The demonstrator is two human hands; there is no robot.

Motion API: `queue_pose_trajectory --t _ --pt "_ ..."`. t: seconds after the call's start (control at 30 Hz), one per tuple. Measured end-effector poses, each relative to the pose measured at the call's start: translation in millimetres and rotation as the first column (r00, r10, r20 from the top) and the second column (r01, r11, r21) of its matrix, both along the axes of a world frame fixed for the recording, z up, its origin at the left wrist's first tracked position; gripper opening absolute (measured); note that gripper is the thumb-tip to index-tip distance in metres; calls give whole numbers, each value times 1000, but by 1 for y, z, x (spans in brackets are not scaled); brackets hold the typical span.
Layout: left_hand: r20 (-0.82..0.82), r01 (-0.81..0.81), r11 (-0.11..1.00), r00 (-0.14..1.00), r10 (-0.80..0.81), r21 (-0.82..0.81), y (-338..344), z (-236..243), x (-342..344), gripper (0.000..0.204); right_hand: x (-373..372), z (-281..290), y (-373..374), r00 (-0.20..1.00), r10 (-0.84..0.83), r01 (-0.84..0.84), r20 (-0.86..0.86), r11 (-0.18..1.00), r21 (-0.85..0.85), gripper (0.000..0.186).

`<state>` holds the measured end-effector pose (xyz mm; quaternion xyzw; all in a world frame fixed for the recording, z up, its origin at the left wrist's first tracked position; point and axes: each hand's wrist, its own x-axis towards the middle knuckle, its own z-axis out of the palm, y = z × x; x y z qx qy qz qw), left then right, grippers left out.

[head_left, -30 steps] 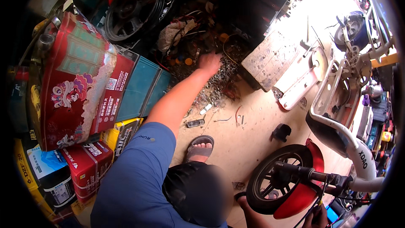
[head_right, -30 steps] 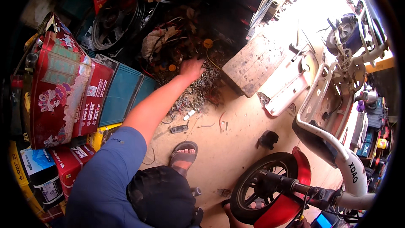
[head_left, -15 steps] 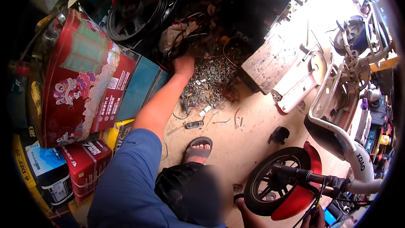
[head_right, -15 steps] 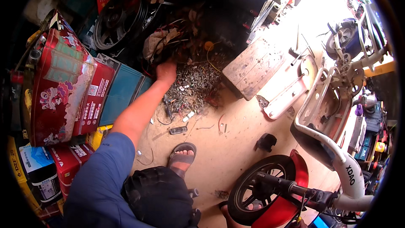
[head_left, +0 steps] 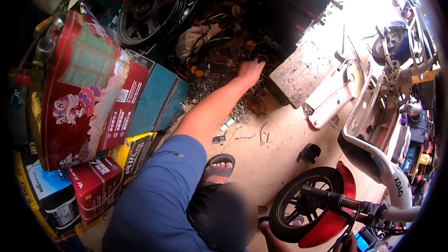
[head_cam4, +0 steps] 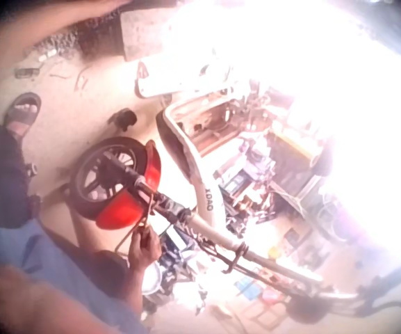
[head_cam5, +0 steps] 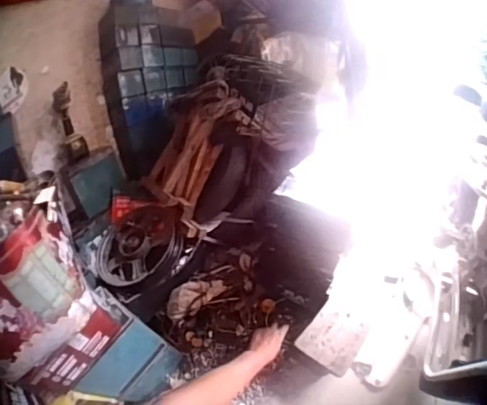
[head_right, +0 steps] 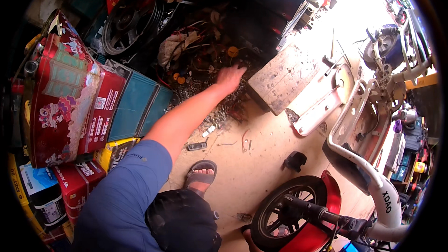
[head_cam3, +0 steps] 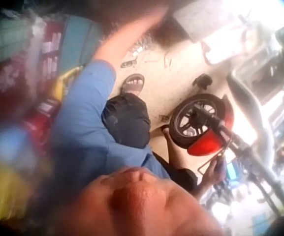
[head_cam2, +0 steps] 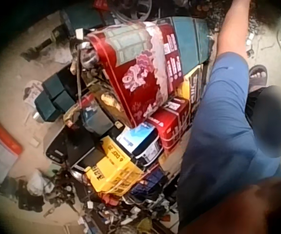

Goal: The person reaches into the central chassis of an electric scooter to manipulate internal components by hand and then sorts through small hardware in a container and on the floor.

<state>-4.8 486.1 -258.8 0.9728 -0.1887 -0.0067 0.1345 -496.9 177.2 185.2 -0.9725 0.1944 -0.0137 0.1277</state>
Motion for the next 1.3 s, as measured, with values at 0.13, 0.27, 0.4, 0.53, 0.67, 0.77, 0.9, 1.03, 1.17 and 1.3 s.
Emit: queue_pose_trajectory --t 0.13,0.27,0.4,0.53,0.67,0.77,0.9,1.03,1.17,1.3 --pt "-10 -38 995 999 39 92 21 -32 28 25 -1 -4 -6 999 49 -49 0 999 -5 16" --pt "-11 -105 968 994 110 226 80 -32 37 26 -11 2 -14 997 -7 11 -74 999 52 16" --pt "124 -266 963 955 269 -41 104 -12 46 32 -10 -8 -13 999 -3 -2 45 995 103 16" --pt "106 -309 946 948 300 92 92 12 43 31 -5 -5 -10 997 34 -41 70 994 100 19" --pt "170 -332 941 933 318 63 65 33 28 30 -9 -3 -10 1000 2 -4 22 995 101 22" --pt "284 -116 993 951 117 -23 51 6 8 34 0 -3 -4 999 4 -8 44 996 92 18" --pt "-100 87 993 992 -79 74 37 -18 -37 57 -2 -4 -8 999 4 -8 40 993 119 14" --pt "-154 87 981 986 -60 172 68 11 -77 67 -7 -4 -9 999 -24 20 31 992 122 14" --pt "-117 65 968 992 -37 244 123 12 -88 70 -5 -4 -9 999 14 -17 33 996 89 14" --pt "-23 -108 977 993 114 182 134 20 -97 63 0 -4 -3 998 14 -18 68 998 60 12"
